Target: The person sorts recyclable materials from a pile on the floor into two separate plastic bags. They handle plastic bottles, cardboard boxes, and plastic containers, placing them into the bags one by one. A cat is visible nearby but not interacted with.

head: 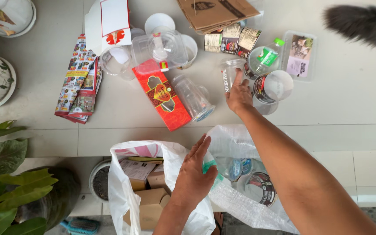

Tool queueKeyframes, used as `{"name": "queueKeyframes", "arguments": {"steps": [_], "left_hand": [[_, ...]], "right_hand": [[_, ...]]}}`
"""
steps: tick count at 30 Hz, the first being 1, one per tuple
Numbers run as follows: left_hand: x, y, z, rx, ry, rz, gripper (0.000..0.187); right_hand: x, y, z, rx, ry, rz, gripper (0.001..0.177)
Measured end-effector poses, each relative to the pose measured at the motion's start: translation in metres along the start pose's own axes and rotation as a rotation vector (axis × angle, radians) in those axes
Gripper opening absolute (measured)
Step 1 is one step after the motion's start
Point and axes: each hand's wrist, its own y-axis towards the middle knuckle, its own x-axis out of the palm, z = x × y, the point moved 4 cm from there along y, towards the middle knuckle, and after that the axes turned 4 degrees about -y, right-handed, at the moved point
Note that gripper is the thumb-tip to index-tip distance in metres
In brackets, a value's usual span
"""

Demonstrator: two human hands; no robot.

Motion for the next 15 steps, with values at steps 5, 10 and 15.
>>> {"name": "queueKeyframes", "arguments": {"steps": [5,10,15], "left_hand": [[0.001,-0.004,0.004,-0.070,0.011,-0.008,0.078],[0.008,-0.014,0.001,0.053,0.051,0.048,0.081],[0.013,-0.028,-0.003,0.164,0.112,0.110,0.082]], "right_hand": [[0.000,-0.004,0.012,-0.060,0.121,-0.087,0.117],[-0.055,-0.026,0.019,-0.341,0.481,0.036,0.119],[-0.156,-0.124,0.027,-0.336,0.714,-0.084,0.118]]}}
